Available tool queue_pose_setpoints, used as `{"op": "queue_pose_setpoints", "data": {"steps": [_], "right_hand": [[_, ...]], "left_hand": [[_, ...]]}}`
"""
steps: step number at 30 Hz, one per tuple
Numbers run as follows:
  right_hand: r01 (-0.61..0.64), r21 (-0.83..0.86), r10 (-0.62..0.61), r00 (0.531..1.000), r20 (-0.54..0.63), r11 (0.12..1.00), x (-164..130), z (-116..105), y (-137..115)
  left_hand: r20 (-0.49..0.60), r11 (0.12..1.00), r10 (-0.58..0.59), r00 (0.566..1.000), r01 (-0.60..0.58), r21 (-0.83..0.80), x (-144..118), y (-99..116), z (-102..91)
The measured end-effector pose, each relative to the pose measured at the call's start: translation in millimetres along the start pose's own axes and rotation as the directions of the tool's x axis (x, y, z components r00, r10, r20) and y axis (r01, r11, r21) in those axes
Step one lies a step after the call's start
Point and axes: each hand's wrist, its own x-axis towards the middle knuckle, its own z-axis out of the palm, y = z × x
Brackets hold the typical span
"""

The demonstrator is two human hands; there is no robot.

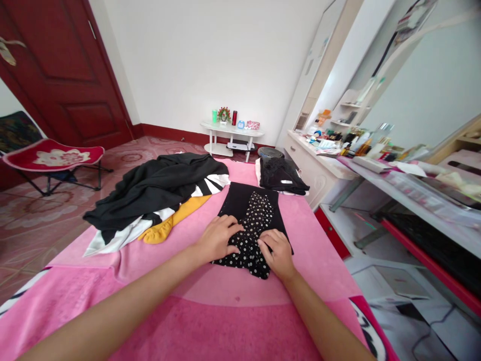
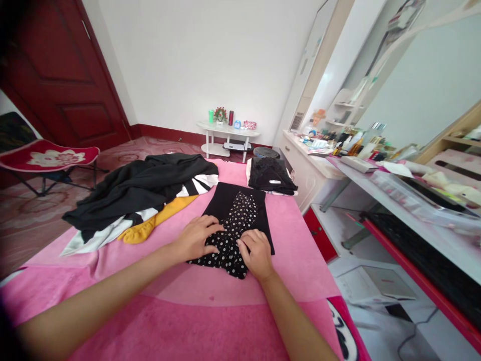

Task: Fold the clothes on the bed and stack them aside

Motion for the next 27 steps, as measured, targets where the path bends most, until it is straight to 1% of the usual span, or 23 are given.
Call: {"op": "queue_pose_setpoints", "data": {"steps": [2,3,4,6,7,8,9,10,11,12,13,14,15,16,17,18,19,20,22,25,27], "right_hand": [[-0.003,0.005,0.003,1.000,-0.002,1.000,0.9,-0.4,-0.3],[-0.003,0.011,0.003,1.000,0.000,1.000,1.2,-0.9,-0.4],[-0.001,0.017,0.001,1.000,0.002,1.000,1.5,-1.6,-0.6],[0.004,0.031,-0.004,1.000,0.001,1.000,1.5,-2.9,-0.9],[0.006,0.037,-0.006,1.000,0.000,0.999,1.4,-3.4,-1.1],[0.007,0.040,-0.007,1.000,-0.001,0.999,1.2,-3.8,-1.3],[0.006,0.040,-0.006,1.000,-0.002,0.999,1.1,-4.0,-1.4],[0.006,0.040,-0.006,1.000,0.000,0.999,1.0,-4.1,-1.4],[0.004,0.037,-0.004,1.000,0.003,0.999,1.0,-4.0,-1.4],[0.005,0.033,-0.005,1.000,0.006,0.999,1.1,-3.9,-1.3],[0.007,0.028,-0.007,1.000,0.011,1.000,1.3,-3.7,-1.3],[0.008,0.023,-0.008,1.000,0.017,1.000,1.6,-3.5,-1.2],[0.009,0.018,-0.010,1.000,0.021,1.000,1.8,-3.4,-1.2],[0.010,0.014,-0.010,1.000,0.024,1.000,2.0,-3.2,-1.1],[0.010,0.011,-0.010,1.000,0.026,1.000,2.1,-3.1,-1.0],[0.011,0.009,-0.012,1.000,0.029,1.000,2.1,-2.9,-0.8],[0.012,0.007,-0.012,1.000,0.029,1.000,2.0,-2.5,-0.5],[0.015,0.006,-0.015,1.000,0.028,1.000,1.7,-2.1,-0.1],[0.020,0.002,-0.021,1.000,0.019,1.000,1.0,-1.0,0.9],[0.023,-0.001,-0.023,1.000,0.006,1.000,-0.1,0.6,2.2],[0.019,-0.003,-0.019,1.000,0.004,1.000,-0.5,0.9,2.6]], "left_hand": [[0.044,0.996,0.032,0.999,-0.035,0.084,-3.7,3.2,0.6],[0.046,0.997,0.027,0.999,-0.031,0.076,-3.9,3.0,1.8],[0.034,0.999,0.012,0.999,-0.013,0.033,-3.1,1.5,3.4],[-0.019,0.986,-0.066,0.998,0.063,-0.153,0.3,-5.2,6.6],[-0.045,0.950,-0.144,0.989,0.125,-0.286,2.2,-10.1,8.0],[-0.054,0.883,-0.243,0.969,0.198,-0.425,3.9,-15.6,8.9],[-0.040,0.790,-0.346,0.937,0.268,-0.551,5.0,-21.2,9.3],[-0.017,0.693,-0.437,0.899,0.325,-0.643,5.2,-26.3,9.0],[0.002,0.619,-0.504,0.864,0.363,-0.697,4.4,-30.4,8.0],[0.003,0.590,-0.538,0.843,0.379,-0.713,2.4,-32.8,6.4],[-0.018,0.610,-0.540,0.842,0.376,-0.697,-0.8,-33.2,4.1],[-0.056,0.673,-0.505,0.861,0.353,-0.650,-4.7,-31.4,1.5],[-0.097,0.756,-0.440,0.893,0.310,-0.577,-9.2,-27.4,-1.3],[-0.123,0.839,-0.347,0.930,0.250,-0.484,-13.7,-21.7,-4.0],[-0.125,0.908,-0.239,0.963,0.176,-0.381,-17.8,-14.7,-6.4],[-0.108,0.956,-0.132,0.985,0.098,-0.278,-21.0,-7.1,-8.3],[-0.078,0.983,-0.039,0.996,0.024,-0.182,-23.0,0.4,-9.6],[-0.043,0.994,0.031,0.999,-0.035,-0.100,-23.4,7.2,-10.2],[0.004,0.995,0.096,0.995,-0.096,0.037,-19.4,17.4,-9.5],[0.026,0.980,0.073,0.997,-0.077,0.181,-4.6,22.1,-4.4],[0.044,0.978,0.020,0.999,-0.029,0.204,6.6,19.2,1.3]]}}
